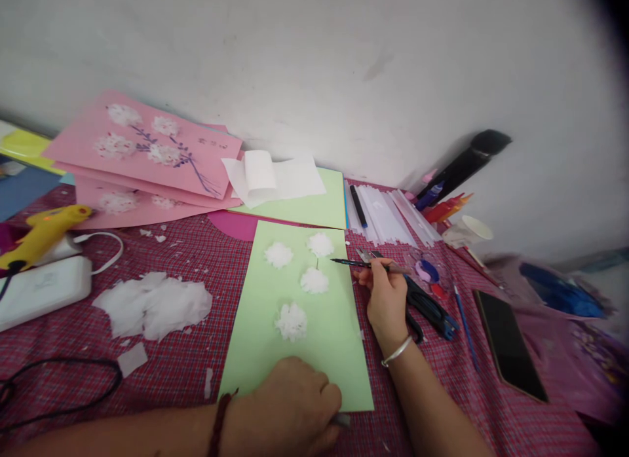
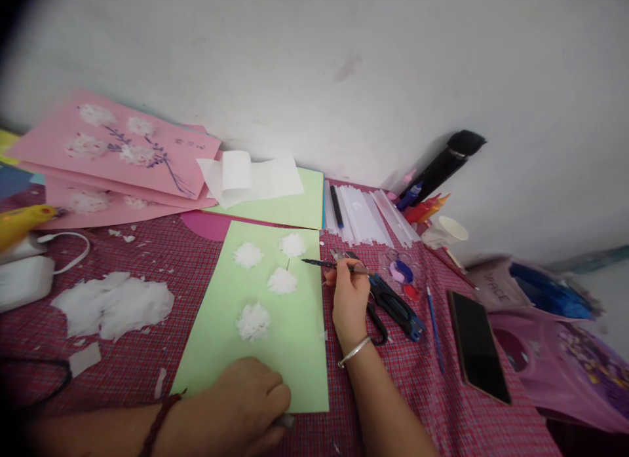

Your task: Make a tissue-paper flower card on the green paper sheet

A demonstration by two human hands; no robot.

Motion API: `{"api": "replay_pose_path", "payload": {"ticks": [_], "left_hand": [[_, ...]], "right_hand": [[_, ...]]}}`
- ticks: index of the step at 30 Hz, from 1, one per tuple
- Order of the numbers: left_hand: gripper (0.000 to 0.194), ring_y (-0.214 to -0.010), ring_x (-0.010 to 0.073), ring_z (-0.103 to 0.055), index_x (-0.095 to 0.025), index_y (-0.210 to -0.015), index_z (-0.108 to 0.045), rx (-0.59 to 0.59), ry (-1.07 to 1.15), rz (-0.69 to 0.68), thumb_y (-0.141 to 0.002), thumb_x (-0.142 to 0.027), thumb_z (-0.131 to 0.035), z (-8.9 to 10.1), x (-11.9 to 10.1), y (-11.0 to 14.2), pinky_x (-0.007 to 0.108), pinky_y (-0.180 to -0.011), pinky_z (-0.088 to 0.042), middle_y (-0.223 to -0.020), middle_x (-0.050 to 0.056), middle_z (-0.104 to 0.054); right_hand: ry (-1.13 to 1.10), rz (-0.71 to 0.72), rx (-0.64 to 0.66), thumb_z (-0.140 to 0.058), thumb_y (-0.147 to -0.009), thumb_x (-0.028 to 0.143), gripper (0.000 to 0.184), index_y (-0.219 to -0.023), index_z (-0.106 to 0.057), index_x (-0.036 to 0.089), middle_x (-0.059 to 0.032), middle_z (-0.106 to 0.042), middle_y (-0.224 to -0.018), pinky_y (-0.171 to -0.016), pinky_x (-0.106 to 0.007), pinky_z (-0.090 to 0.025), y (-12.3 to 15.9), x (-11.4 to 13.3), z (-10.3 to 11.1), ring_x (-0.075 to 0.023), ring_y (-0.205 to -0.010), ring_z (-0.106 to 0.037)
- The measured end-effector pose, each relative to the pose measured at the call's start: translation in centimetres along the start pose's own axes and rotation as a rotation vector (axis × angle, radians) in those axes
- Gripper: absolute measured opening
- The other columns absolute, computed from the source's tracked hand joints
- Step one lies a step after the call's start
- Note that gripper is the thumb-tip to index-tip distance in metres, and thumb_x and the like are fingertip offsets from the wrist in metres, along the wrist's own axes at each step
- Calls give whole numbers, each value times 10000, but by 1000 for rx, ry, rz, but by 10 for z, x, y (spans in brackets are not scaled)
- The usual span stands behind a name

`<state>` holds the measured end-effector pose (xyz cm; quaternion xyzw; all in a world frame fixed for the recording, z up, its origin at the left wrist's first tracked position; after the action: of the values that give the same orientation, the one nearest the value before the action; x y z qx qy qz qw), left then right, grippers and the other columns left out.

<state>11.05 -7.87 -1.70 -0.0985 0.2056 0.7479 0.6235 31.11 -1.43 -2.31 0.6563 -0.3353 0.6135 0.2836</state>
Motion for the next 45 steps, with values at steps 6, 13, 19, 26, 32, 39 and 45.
{"api": "replay_pose_path", "payload": {"ticks": [6, 13, 19, 26, 32, 39, 45], "left_hand": [[216, -686, 226, -665, -176, -854, -604, -1, -5, 4, -897, -385, -574, 4, -1, -1, 331, -577, -493, -834, 44, -704], [191, -690, 242, -671, -187, -865, -610, -25, -6, -7, -897, -369, -562, 0, 0, -1, 353, -569, -499, -822, 34, -698], [196, -707, 232, -667, -178, -868, -609, 5, 0, -11, -886, -373, -593, 3, -1, 0, 330, -581, -488, -842, 44, -699], [202, -687, 242, -664, -181, -859, -613, -7, -9, -19, -905, -370, -557, 3, -1, -1, 351, -563, -491, -816, 40, -692], [194, -701, 231, -662, -171, -865, -611, -20, 9, -25, -892, -360, -577, 3, -1, 0, 339, -589, -500, -831, 53, -695], [233, -685, 211, -651, -166, -841, -606, -34, 25, -5, -900, -390, -579, 1, 0, 0, 311, -597, -486, -807, 53, -699], [361, -760, 264, -678, -159, -913, -642, 40, 61, 15, -908, -506, -546, 8, 0, 0, 368, -637, -515, -870, 76, -715]], "right_hand": [[11, 18, 65, -633, -816, 337, 179, -739, -547, 200, 55, -568, -544, -550, -246, -397, 4, 4, -6, -102, -518, -506], [-9, 16, 13, -636, -813, 335, 177, -749, -534, 205, 65, -556, -539, -555, -248, -420, 1, 3, 0, -103, -521, -512], [-57, -2, -55, -647, -795, 369, 200, -790, -520, 216, 76, -557, -582, -576, -262, -482, -5, -1, 5, -103, -533, -536], [-42, 4, 8, -675, -779, 353, 242, -947, -598, 197, -7, -698, -831, -587, -283, -517, -3, 2, 0, -99, -531, -590], [-33, 1, 22, -675, -787, 367, 260, -972, -612, 194, -24, -705, -881, -591, -288, -520, -2, 2, 0, -101, -541, -597], [-52, 2, 19, -648, -805, 380, 223, -918, -585, 199, 15, -665, -710, -595, -293, -504, 0, 3, -1, -125, -560, -587], [-9, 0, 114, -642, -832, 406, 214, -836, -578, 202, 44, -605, -572, -546, -268, -437, 5, 0, -8, -124, -516, -534]]}}
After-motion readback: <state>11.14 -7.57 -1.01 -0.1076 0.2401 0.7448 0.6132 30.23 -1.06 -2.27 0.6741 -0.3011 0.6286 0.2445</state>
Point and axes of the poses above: each hand's wrist, its own y-axis away from the middle knuckle, its own z-axis out of the back of the hand, x = y × z, the point moved 7 cm from there along -y, towards the middle knuckle
